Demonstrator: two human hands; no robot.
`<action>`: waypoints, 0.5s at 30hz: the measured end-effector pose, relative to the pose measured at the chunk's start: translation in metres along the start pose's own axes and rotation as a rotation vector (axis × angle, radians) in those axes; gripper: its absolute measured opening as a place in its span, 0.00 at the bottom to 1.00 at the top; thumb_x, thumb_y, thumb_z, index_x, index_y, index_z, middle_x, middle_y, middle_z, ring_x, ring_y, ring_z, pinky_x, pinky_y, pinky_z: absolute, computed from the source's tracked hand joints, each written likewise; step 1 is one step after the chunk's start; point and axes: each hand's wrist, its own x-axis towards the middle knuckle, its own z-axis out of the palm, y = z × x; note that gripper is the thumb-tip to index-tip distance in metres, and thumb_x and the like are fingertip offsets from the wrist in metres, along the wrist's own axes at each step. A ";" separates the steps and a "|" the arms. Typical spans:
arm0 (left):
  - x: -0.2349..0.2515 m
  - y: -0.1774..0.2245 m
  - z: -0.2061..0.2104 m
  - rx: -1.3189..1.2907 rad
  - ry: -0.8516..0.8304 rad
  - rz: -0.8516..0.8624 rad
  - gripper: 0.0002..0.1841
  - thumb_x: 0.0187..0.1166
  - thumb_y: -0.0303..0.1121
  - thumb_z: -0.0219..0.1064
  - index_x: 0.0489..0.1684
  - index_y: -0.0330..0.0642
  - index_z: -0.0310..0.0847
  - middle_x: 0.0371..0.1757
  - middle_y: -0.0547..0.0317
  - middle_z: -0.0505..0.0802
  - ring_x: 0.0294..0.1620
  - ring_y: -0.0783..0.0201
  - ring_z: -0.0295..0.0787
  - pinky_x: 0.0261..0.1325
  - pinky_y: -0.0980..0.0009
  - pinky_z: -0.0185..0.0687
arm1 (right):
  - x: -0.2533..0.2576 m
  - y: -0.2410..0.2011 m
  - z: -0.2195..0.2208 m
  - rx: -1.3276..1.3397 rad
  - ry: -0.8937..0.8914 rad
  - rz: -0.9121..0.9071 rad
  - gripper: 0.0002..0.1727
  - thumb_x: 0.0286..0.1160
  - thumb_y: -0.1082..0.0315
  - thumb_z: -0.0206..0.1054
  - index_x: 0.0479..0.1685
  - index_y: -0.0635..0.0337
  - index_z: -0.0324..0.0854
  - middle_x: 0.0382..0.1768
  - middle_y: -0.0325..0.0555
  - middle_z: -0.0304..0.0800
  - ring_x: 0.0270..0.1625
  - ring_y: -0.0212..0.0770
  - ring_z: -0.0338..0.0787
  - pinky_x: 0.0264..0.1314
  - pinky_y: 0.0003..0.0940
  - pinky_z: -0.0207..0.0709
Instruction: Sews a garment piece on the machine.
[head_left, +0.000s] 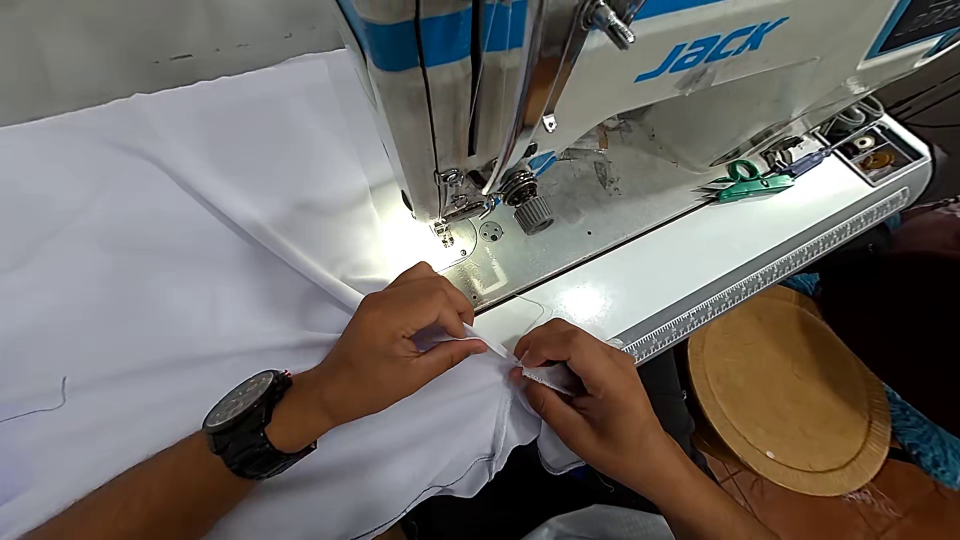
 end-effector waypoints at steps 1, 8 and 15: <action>0.000 0.000 0.000 -0.015 0.006 -0.034 0.07 0.71 0.34 0.77 0.28 0.48 0.84 0.39 0.69 0.91 0.48 0.74 0.84 0.51 0.79 0.78 | 0.002 0.000 0.000 -0.010 -0.011 -0.014 0.03 0.77 0.70 0.68 0.43 0.56 0.81 0.44 0.36 0.88 0.48 0.26 0.88 0.49 0.19 0.84; 0.001 -0.006 -0.004 0.128 0.043 -0.251 0.05 0.74 0.40 0.74 0.34 0.52 0.88 0.38 0.75 0.91 0.40 0.80 0.84 0.40 0.84 0.77 | 0.023 0.004 0.000 -0.153 -0.134 0.003 0.09 0.82 0.69 0.61 0.46 0.50 0.89 0.44 0.33 0.88 0.46 0.26 0.87 0.45 0.22 0.84; 0.013 -0.022 -0.013 0.349 0.072 -0.313 0.05 0.73 0.38 0.74 0.34 0.52 0.85 0.37 0.72 0.87 0.43 0.77 0.82 0.46 0.79 0.77 | 0.050 0.008 0.012 -0.510 -0.127 0.005 0.10 0.76 0.61 0.64 0.40 0.43 0.93 0.35 0.29 0.88 0.37 0.28 0.87 0.33 0.26 0.80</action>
